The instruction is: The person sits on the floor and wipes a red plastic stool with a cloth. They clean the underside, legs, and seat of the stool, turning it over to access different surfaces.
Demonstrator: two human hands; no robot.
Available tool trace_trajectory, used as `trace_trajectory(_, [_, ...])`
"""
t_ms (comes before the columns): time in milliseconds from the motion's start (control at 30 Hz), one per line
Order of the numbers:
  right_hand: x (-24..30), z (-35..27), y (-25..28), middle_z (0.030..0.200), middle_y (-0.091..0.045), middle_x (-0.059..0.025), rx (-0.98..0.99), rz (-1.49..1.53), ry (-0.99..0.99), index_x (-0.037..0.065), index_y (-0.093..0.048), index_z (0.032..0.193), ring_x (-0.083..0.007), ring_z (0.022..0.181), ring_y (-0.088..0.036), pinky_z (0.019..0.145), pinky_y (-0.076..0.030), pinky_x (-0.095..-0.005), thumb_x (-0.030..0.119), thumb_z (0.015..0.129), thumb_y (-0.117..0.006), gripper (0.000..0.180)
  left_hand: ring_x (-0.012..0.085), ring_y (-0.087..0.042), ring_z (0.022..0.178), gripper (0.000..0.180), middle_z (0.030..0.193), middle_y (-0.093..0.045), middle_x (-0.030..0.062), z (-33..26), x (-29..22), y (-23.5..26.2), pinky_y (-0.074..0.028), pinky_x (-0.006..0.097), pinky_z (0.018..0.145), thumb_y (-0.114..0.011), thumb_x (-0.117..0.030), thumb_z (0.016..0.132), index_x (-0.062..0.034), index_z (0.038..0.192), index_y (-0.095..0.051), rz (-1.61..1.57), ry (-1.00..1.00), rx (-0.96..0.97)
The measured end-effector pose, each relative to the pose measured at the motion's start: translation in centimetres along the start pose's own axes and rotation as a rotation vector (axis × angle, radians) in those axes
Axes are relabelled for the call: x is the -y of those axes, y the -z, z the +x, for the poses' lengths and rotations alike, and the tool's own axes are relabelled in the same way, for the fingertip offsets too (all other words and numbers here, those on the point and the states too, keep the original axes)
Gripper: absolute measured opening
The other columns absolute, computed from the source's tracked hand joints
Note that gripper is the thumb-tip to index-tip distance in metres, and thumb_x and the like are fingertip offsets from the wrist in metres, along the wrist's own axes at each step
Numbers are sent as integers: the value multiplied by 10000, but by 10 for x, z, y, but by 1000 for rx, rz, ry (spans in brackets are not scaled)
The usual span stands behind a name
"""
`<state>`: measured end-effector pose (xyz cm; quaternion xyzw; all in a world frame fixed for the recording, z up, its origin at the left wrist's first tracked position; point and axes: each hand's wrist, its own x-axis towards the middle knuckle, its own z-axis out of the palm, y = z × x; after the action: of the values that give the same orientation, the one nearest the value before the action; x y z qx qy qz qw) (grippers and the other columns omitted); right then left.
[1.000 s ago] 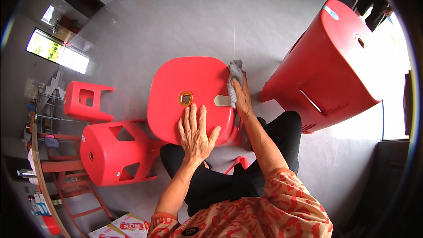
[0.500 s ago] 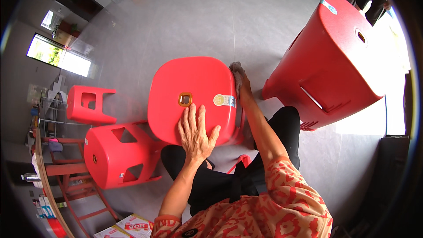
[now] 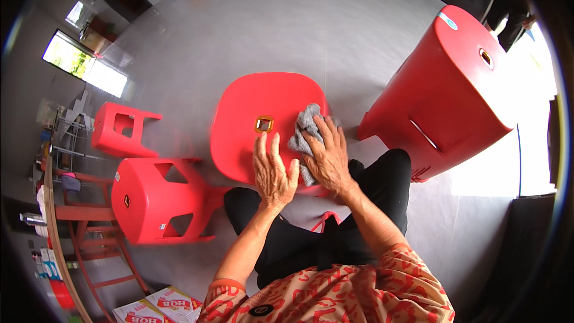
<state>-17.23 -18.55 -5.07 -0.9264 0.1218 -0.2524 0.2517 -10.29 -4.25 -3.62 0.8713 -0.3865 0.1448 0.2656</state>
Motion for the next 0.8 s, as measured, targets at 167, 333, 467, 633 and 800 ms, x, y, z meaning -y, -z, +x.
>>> trace_trajectory(167, [-7, 62, -8, 1402, -455, -169, 11, -181, 182, 129, -605, 1243, -356, 1309, -406, 1078, -291, -557, 265, 747, -684, 520, 446, -299, 1334, 730, 1462, -293, 242, -3, -1, -1, -259, 541, 1091, -517, -468, 911, -26, 1444, -286, -63, 1, -26])
trace_trajectory(333, [-5, 107, -39, 1422, -445, -146, 49, -254, 249, 164, -599, 1253, -343, 1315, -407, 1082, -295, -553, 345, 830, -632, 461, 477, -283, 1328, 785, 1454, -292, 256, -3, -2, -4, -254, 561, 1083, -553, -500, 886, -17, 1440, -277, -74, 3, -55])
trace_trajectory(467, [2, 106, -41, 1426, -449, -136, 112, -229, 359, 176, -595, 1261, -336, 1331, -398, 1094, -293, -534, 345, 840, -622, 454, 472, -283, 1324, 837, 1437, -313, 252, -4, 0, -2, -256, 564, 1075, -565, -558, 864, -5, 1429, -289, -141, -4, -108])
trace_trajectory(633, [16, 78, -39, 1359, -499, -121, 159, -150, 453, 133, -682, 1115, -317, 1271, -445, 1074, -307, -536, 325, 817, -601, 364, 446, -300, 1319, 848, 1414, -346, 228, -8, 7, 3, -262, 547, 1083, -627, -539, 830, -12, 1419, -319, -274, -8, -142])
trace_trajectory(800, [24, 83, -38, 1343, -473, -115, 180, -279, 365, 122, -701, 1085, -313, 1206, -447, 981, -353, -507, 375, 778, -633, 404, 420, -369, 1279, 577, 1314, -464, 205, -10, 9, 14, -302, 501, 1074, -679, -251, 846, -2, 1317, -457, -298, 12, -177])
